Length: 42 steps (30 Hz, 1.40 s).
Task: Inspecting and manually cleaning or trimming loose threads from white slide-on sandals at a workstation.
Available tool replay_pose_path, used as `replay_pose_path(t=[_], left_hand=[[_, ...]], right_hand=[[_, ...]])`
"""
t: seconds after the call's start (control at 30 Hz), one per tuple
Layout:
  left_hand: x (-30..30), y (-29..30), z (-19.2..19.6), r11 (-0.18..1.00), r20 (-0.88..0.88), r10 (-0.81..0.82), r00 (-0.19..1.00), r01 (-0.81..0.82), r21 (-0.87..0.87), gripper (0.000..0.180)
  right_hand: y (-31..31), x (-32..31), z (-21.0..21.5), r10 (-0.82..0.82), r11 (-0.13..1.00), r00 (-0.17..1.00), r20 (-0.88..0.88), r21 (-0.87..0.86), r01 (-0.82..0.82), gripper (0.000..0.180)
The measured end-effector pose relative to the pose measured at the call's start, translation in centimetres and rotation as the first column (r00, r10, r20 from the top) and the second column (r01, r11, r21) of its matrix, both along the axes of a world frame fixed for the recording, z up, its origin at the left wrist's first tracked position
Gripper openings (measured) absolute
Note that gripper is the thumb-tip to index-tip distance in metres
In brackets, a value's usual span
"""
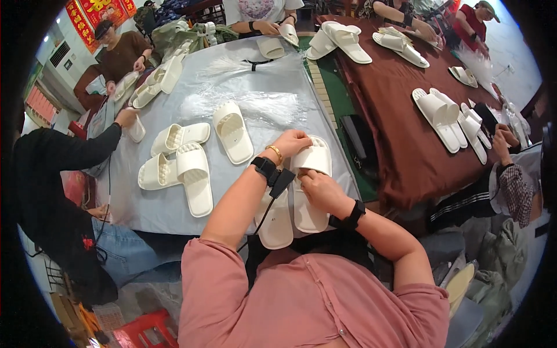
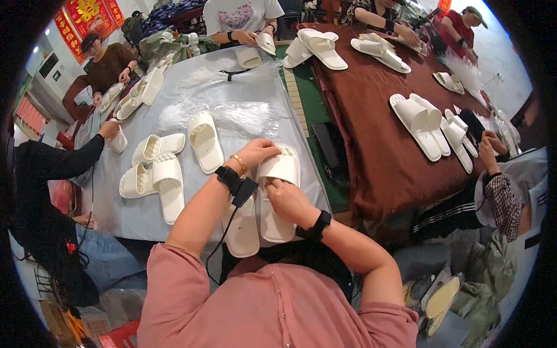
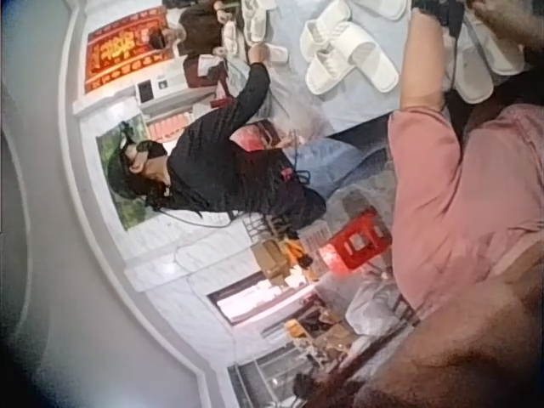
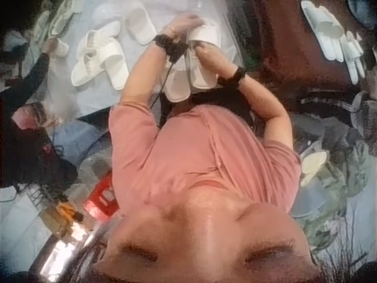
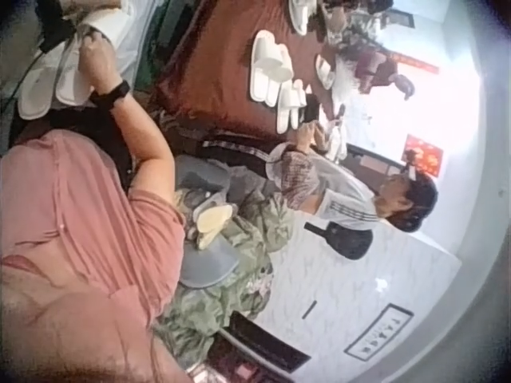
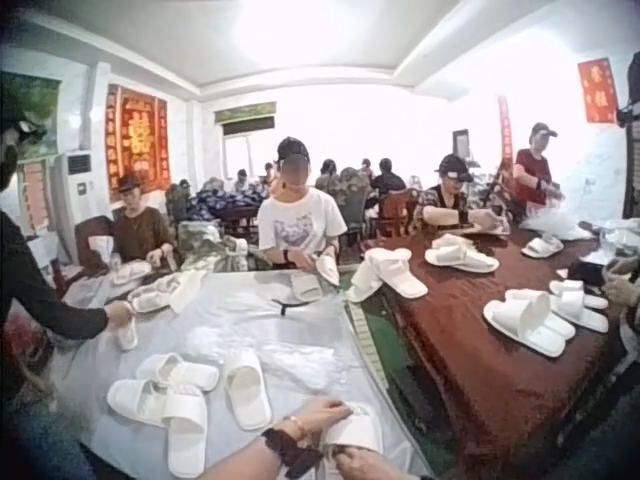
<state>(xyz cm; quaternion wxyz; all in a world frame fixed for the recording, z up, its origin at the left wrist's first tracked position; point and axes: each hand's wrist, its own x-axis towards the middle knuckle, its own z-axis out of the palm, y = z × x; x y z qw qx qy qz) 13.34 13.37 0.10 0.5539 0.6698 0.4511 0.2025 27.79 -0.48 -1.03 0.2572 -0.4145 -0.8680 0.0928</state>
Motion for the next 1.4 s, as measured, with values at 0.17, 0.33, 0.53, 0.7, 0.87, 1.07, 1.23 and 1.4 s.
replay_pose_path(t=[0.17,0.33,0.53,0.7,0.87,1.07,1.23,1.4], left_hand=[[0.6,-0.4,-0.4,0.994,0.099,0.1,0.99,-0.095,-0.05,0.021],[-0.8,-1.8,0.3,0.945,0.229,0.275,0.934,-0.306,0.115,0.018],[-2.9,-4.2,0.3,0.925,0.302,0.302,0.904,-0.355,0.137,0.013],[-3.1,-4.2,-0.5,0.903,0.389,0.337,0.857,-0.411,0.125,0.013],[-2.8,-4.6,-1.4,0.889,0.465,0.389,0.795,-0.456,0.035,0.013],[-3.0,-4.8,-1.1,0.848,0.485,0.501,0.716,-0.518,-0.111,0.017],[-2.9,-5.0,-0.4,0.823,0.434,0.545,0.717,-0.557,-0.112,0.019],[-2.9,-5.0,-0.3,0.841,0.496,0.53,0.688,-0.501,-0.203,0.016]], right_hand=[[-0.2,-0.2,0.6,0.002,1.0,1.0,-0.02,-0.011,-0.003,0.016],[-0.5,0.5,3.3,0.122,0.986,0.961,-0.249,0.139,-0.089,0.02],[5.3,0.2,3.3,-0.249,0.966,0.721,-0.646,-0.222,0.135,0.023],[9.1,-2.7,0.4,-0.305,0.851,0.641,-0.704,-0.503,-0.147,0.025],[8.8,-3.1,-0.3,-0.372,0.847,0.556,-0.743,-0.517,-0.124,0.022],[8.6,-3.2,-0.5,-0.43,0.876,0.507,-0.747,-0.481,0.034,0.014],[8.3,-3.2,-0.7,-0.376,0.923,0.623,-0.686,-0.335,0.189,0.014],[8.2,-3.1,-0.8,-0.475,0.848,0.462,-0.749,-0.53,0.014,0.013]])
